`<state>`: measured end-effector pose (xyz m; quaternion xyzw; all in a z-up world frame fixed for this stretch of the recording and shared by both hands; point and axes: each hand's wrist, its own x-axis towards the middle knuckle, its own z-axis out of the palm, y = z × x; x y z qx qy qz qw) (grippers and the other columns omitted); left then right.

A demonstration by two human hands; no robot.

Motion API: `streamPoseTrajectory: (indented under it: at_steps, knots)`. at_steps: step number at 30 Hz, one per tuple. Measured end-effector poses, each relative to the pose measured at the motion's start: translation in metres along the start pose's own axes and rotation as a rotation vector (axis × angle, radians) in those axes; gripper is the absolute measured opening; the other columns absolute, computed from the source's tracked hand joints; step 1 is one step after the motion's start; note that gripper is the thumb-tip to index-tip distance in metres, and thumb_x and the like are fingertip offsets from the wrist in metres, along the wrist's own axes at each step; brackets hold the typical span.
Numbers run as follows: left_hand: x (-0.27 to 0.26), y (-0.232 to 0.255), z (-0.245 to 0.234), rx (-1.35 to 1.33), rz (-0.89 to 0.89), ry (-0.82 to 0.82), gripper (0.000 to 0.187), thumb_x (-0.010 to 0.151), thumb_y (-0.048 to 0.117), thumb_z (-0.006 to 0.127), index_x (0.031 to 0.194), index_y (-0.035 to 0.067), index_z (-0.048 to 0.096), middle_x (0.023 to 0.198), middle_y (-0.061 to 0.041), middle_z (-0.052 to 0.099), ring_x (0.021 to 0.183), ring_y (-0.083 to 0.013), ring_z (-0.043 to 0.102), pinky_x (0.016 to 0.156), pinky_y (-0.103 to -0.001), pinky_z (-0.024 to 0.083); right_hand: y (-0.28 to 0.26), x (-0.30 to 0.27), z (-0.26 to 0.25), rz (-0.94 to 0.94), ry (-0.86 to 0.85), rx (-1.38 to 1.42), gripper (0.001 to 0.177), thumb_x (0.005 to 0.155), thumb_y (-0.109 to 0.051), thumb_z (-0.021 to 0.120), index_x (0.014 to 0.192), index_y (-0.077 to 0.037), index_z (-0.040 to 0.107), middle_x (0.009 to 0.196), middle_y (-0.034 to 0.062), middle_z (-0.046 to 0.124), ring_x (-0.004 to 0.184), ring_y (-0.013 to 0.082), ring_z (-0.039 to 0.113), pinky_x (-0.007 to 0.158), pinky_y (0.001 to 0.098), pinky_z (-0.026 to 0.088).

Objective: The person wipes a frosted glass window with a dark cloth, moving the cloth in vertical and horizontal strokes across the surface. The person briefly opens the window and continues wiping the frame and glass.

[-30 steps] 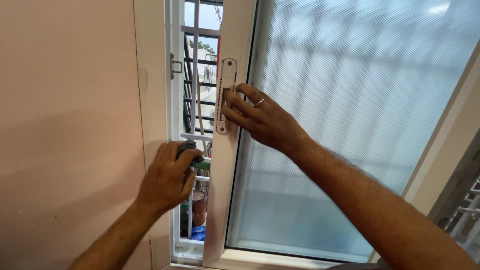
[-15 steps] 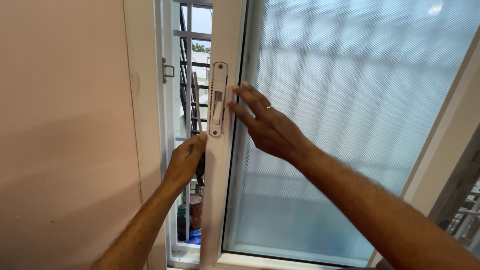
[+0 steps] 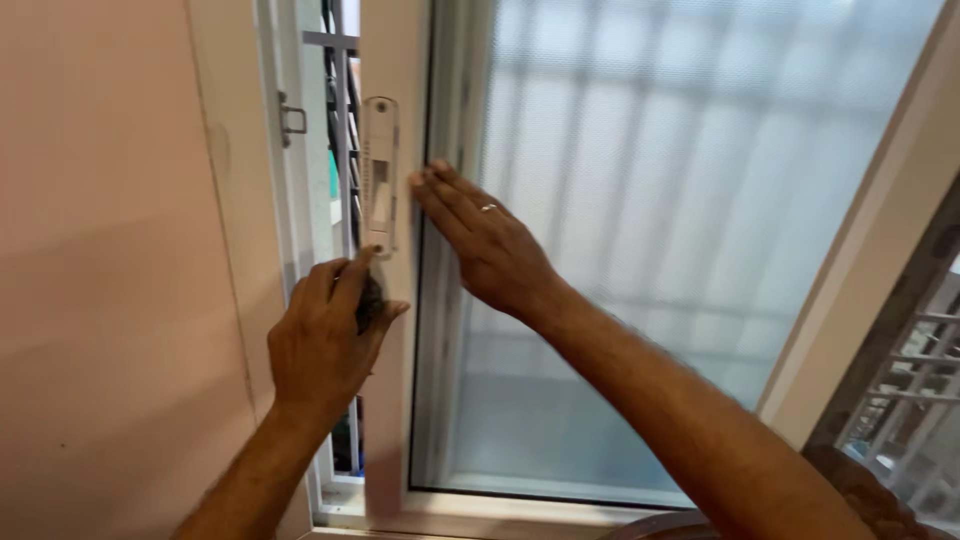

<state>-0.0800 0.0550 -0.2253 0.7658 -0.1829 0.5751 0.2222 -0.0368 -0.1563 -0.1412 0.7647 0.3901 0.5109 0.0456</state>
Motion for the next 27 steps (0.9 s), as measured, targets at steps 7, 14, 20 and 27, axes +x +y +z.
streamPoseTrajectory:
  at_steps: [7, 14, 20, 27]
  knots:
    - [-0.001, -0.008, 0.004, 0.194, 0.094, 0.002, 0.097, 0.081, 0.054, 0.077, 0.158, 0.005, 0.043, 0.114, -0.011, 0.063, 0.096, -0.0279, 0.064, 0.069, -0.038, 0.056, -0.003, 0.02, 0.003, 0.031, -0.211, 0.019, 0.088, 0.08, 0.02, 0.038, 0.161, -0.012, 0.027, 0.167, 0.0069, 0.033, 0.156, 0.0199, 0.027, 0.125, 0.0354, 0.035]
    - [0.003, -0.013, 0.004, 0.273, -0.066, -0.125, 0.1, 0.075, 0.06, 0.079, 0.154, 0.009, 0.044, 0.119, -0.009, 0.059, 0.091, -0.0237, 0.068, 0.051, -0.034, 0.056, -0.001, 0.018, 0.013, -0.085, -0.156, -0.148, 0.077, 0.094, 0.014, 0.04, 0.164, -0.013, 0.022, 0.171, 0.0058, 0.027, 0.158, 0.0181, 0.024, 0.13, 0.0358, 0.033]
    - [0.004, -0.005, 0.001, 0.279, -0.069, -0.125, 0.095, 0.075, 0.053, 0.083, 0.151, 0.008, 0.048, 0.131, -0.01, 0.056, 0.087, -0.0247, 0.07, 0.047, -0.036, 0.055, 0.02, -0.003, -0.006, -0.143, -0.203, -0.309, 0.056, 0.102, 0.002, 0.046, 0.153, -0.021, 0.045, 0.168, 0.0058, 0.032, 0.156, 0.0204, 0.028, 0.13, 0.0441, 0.032]
    - [0.003, 0.014, 0.008, 0.453, 0.032, -0.135, 0.074, 0.081, 0.025, 0.081, 0.149, 0.008, 0.055, 0.158, -0.014, 0.051, 0.076, -0.0174, 0.068, 0.05, -0.03, 0.056, 0.063, -0.061, -0.071, -0.029, -0.172, -0.381, 0.06, 0.103, -0.001, 0.049, 0.159, -0.023, 0.043, 0.17, 0.0052, 0.028, 0.158, 0.0219, 0.024, 0.132, 0.0437, 0.018]
